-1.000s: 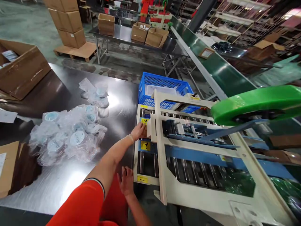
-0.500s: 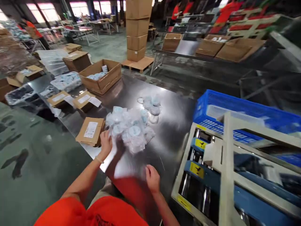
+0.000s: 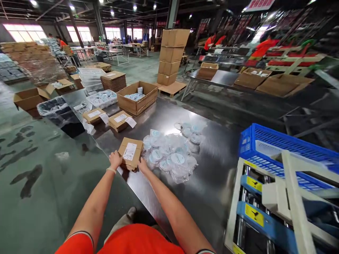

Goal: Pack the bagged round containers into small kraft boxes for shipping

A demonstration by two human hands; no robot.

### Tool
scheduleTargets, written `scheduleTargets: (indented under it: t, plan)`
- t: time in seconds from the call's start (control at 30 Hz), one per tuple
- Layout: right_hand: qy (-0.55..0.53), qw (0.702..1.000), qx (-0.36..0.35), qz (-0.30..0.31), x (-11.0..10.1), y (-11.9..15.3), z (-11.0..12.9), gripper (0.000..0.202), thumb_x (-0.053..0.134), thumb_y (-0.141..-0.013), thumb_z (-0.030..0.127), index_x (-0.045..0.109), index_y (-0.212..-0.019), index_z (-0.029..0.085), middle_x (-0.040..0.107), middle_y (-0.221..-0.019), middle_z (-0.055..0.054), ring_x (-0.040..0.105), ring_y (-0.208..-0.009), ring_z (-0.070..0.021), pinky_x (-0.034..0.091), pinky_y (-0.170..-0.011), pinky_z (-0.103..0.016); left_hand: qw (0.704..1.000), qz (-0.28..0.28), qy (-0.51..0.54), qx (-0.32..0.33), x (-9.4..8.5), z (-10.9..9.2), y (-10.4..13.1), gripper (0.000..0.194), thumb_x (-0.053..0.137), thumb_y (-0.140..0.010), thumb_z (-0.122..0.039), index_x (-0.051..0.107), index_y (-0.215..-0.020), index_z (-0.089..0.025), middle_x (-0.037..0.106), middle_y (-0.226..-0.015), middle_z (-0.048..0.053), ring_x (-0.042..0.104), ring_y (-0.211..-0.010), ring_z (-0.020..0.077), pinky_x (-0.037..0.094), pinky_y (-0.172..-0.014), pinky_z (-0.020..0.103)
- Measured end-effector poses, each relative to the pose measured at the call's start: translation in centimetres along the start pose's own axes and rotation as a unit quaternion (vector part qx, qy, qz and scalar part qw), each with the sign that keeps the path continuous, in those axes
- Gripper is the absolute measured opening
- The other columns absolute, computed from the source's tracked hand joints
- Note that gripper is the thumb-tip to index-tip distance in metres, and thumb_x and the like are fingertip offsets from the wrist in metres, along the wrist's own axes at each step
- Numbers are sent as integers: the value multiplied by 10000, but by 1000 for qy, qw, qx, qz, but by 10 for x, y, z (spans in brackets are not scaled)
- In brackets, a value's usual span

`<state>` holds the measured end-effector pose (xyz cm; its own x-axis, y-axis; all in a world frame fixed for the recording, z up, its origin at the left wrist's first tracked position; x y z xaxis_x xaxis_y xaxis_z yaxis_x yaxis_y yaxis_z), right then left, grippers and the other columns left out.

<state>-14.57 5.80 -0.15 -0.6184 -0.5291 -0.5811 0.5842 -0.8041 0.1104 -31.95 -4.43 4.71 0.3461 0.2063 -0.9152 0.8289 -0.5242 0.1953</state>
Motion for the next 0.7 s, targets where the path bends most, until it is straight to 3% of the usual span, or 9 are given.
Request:
scheduleTargets:
  t: [0.1, 0.2, 0.27, 0.33, 0.4, 0.47, 0.53, 0.6, 0.7]
  plan:
    - [5, 998, 64, -30, 1, 1, 3, 338, 509, -997, 397, 693, -1179, 179, 748, -1027, -131, 723, -934, -292, 623, -859, -432, 1000, 24, 0, 20, -4, -2, -1, 378, 651, -883, -285, 719, -1240, -182, 624, -1369, 216, 605, -1271, 405, 519, -1011, 473]
    - [-7, 992, 95, -78, -25, 6, 0, 327, 441, -1018, 365, 675, -1165, 190, 752, -996, -118, 722, -869, -277, 620, -793, -408, 997, 51, 2, 62, 4, -10, 16, 420, 692, -862, -284, 721, -1274, -210, 629, -1339, 167, 621, -1242, 363, 516, -1040, 451]
    - [-21, 987, 107, -116, -62, 22, -14, 345, 377, -1043, 349, 664, -1171, 207, 758, -947, -86, 714, -818, -258, 603, -739, -369, 988, 58, 22, 142, 15, -19, 41, 525, 733, -828, -279, 694, -1349, -218, 639, -1299, 135, 627, -1233, 337, 508, -1086, 457]
    - [-9, 985, 81, -153, -109, 53, -38, 333, 373, -1054, 346, 667, -1152, 225, 761, -911, -57, 704, -806, -246, 576, -730, -338, 967, 16, 61, 245, 23, -31, 75, 607, 733, -846, -292, 647, -1439, -196, 629, -1323, 147, 606, -1282, 349, 487, -1139, 509]
    - [73, 983, -2, -167, -154, 98, -65, 284, 431, -1050, 343, 690, -1082, 230, 758, -888, -56, 694, -809, -244, 538, -745, -322, 935, -56, 100, 337, 24, -46, 111, 605, 686, -922, -337, 614, -1499, -170, 598, -1419, 198, 547, -1381, 392, 441, -1191, 579]
    - [185, 971, -64, -139, -184, 147, -91, 269, 459, -1052, 296, 705, -968, 226, 746, -864, -75, 684, -805, -236, 501, -745, -309, 895, -71, 107, 428, 25, -65, 142, 555, 625, -994, -391, 623, -1516, -200, 565, -1530, 207, 459, -1488, 409, 372, -1248, 606]
    - [272, 954, -91, -86, -197, 189, -113, 288, 467, -1053, 227, 699, -882, 219, 733, -845, -79, 675, -795, -218, 483, -739, -294, 854, 30, 81, 513, 33, -89, 166, 458, 593, -1025, -425, 701, -1442, -268, 614, -1542, 150, 446, -1511, 389, 351, -1264, 588]
    - [309, 945, -97, -43, -199, 214, -129, 285, 485, -1048, 186, 703, -867, 215, 727, -843, -65, 678, -798, -203, 499, -745, -280, 816, 204, 59, 538, 50, -108, 181, 387, 564, -1037, -447, 778, -1322, -295, 728, -1413, 96, 563, -1391, 347, 435, -1191, 517]
    - [273, 955, -114, -27, -198, 223, -145, 242, 521, -1048, 204, 761, -1015, 218, 767, -972, -67, 727, -915, -210, 579, -837, -300, 793, 416, 91, 435, 80, -123, 191, 435, 545, -1012, -516, 837, -1141, -219, 813, -1018, 67, 689, -932, 251, 541, -874, 347]
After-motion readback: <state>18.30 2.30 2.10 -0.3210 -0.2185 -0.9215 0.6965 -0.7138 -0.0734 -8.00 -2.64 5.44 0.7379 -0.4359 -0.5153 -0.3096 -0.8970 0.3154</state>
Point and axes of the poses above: each hand's wrist, its own y-axis away from the middle knuckle, its own x-axis out of the palm, z = x × y, the point moved 3 cm from there along -y, towards the middle knuckle
